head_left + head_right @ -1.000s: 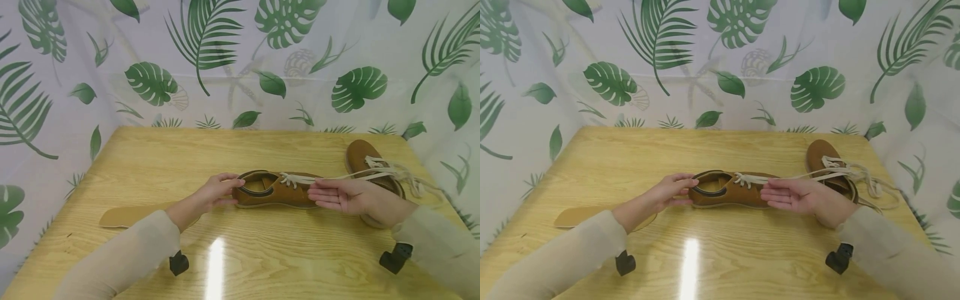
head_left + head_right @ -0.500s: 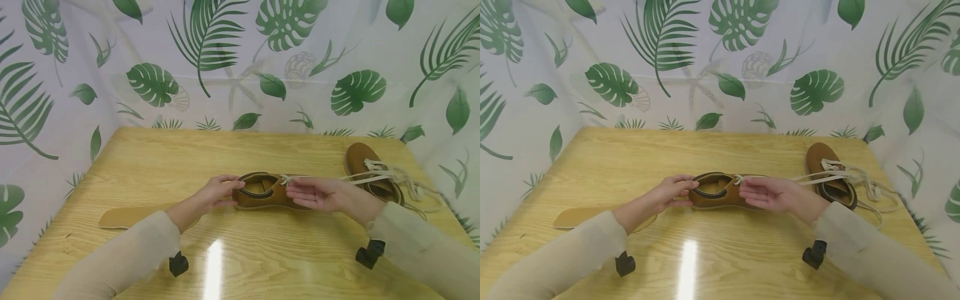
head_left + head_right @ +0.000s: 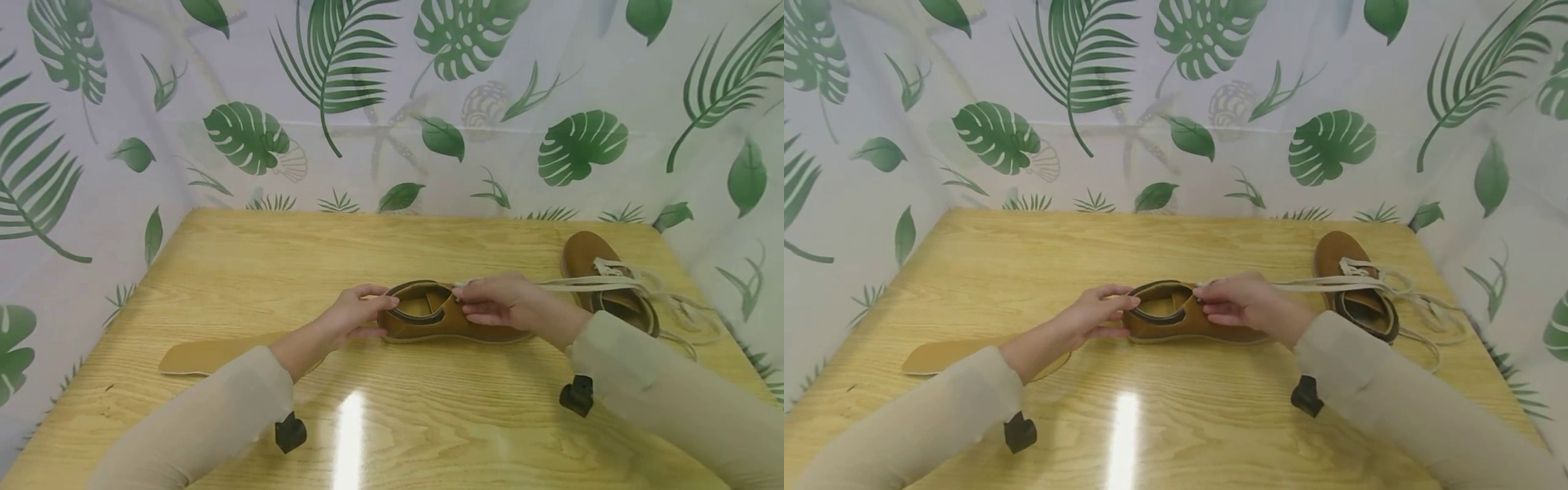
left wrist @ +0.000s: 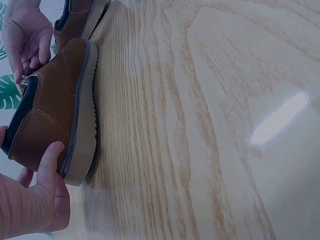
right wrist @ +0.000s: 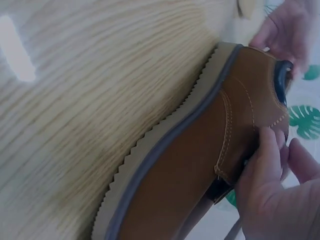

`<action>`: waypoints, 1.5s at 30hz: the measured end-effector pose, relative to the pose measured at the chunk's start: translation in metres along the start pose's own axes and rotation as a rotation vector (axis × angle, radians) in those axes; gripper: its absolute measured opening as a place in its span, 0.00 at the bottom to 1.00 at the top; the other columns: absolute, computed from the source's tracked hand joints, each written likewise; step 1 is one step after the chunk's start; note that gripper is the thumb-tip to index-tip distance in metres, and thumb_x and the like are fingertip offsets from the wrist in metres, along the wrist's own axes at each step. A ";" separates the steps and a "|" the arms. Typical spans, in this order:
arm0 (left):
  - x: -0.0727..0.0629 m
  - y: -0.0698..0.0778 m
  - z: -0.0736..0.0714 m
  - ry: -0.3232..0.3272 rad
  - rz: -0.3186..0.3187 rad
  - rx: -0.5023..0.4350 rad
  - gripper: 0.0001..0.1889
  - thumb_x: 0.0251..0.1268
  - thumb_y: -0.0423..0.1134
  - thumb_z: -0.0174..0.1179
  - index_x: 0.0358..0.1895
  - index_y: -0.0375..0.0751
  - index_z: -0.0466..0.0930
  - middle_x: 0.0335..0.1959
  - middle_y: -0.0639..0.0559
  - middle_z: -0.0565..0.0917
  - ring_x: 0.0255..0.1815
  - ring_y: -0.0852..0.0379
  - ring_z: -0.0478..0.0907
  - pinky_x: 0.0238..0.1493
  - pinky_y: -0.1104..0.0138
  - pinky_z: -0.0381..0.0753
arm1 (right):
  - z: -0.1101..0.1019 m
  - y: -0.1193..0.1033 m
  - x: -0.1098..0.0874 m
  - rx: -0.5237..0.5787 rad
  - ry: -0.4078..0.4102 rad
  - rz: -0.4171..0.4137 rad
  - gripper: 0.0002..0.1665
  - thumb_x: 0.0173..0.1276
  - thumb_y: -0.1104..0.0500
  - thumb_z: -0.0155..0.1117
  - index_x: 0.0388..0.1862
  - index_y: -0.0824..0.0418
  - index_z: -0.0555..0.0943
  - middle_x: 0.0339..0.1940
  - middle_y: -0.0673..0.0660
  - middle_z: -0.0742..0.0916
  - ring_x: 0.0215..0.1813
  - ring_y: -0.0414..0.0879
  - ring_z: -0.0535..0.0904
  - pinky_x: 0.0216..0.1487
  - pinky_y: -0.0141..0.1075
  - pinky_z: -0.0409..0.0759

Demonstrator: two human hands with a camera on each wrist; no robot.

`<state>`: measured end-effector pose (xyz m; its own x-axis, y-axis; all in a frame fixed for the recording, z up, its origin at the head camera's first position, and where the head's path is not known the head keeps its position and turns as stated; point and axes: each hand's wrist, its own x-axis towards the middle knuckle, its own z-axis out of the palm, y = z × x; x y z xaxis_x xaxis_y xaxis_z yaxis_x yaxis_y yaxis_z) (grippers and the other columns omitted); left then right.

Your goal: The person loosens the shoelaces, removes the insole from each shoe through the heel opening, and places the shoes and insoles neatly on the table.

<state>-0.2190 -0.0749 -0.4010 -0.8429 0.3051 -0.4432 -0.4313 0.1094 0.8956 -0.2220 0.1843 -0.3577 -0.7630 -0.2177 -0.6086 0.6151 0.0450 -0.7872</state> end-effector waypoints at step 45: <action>0.000 0.010 0.001 0.001 -0.050 0.014 0.25 0.65 0.36 0.58 0.65 0.39 0.67 0.63 0.38 0.68 0.64 0.39 0.66 0.50 0.61 0.84 | -0.002 0.004 -0.014 0.863 -0.056 0.007 0.03 0.70 0.66 0.55 0.36 0.64 0.76 0.39 0.55 0.80 0.47 0.43 0.75 0.64 0.32 0.71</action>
<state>-0.2232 -0.0728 -0.3919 -0.8208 0.2978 -0.4874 -0.4683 0.1377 0.8728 -0.2089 0.1893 -0.3523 -0.7620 -0.2691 -0.5890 0.5726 -0.7048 -0.4188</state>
